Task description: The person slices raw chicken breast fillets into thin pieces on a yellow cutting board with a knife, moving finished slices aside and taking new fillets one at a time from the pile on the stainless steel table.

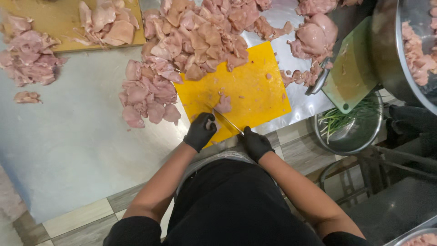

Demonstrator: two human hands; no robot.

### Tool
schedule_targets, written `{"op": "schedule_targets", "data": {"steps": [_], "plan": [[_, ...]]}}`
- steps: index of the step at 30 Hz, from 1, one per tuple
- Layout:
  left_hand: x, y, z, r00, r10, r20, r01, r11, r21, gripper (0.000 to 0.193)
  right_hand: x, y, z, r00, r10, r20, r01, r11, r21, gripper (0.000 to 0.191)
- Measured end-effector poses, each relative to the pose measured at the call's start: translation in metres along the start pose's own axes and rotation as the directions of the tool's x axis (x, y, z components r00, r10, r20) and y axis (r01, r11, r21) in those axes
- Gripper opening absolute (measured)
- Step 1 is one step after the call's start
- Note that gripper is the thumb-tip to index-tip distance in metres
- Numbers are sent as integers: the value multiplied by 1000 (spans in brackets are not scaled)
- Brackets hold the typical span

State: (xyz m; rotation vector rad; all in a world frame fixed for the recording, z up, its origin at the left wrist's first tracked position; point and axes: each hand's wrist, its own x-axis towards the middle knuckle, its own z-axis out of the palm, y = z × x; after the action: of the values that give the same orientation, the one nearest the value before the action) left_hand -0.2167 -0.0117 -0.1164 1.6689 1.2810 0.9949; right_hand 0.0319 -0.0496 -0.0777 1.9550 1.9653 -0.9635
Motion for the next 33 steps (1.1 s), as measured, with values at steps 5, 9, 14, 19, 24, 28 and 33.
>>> {"op": "schedule_targets", "data": {"steps": [5,9,14,19,24,28,33], "plan": [[-3,-9,-22,969,-197,146,241,877,-415,21,0,-6,-12,1000,13,12,-13,1000,-8,33],[9,0,-43,965,-234,120,253,696,-672,16,-15,-4,-24,999,-31,-24,34,993,113,32],[58,28,-8,986,117,-122,-103,988,116,45,-19,24,-19,957,93,-275,107,767,633,28],[79,26,26,959,190,212,-282,739,612,31,-28,52,-12,933,303,-196,31,474,880,22],[97,1,-8,993,117,29,-119,906,406,31,-49,63,-10,911,372,-180,-54,539,840,19],[94,-21,-74,960,38,-279,149,772,618,75,-57,72,-8,866,282,-412,26,799,601,21],[18,-18,-86,949,-45,-311,248,715,654,89,-51,92,-5,815,220,-535,67,883,465,24]]}}
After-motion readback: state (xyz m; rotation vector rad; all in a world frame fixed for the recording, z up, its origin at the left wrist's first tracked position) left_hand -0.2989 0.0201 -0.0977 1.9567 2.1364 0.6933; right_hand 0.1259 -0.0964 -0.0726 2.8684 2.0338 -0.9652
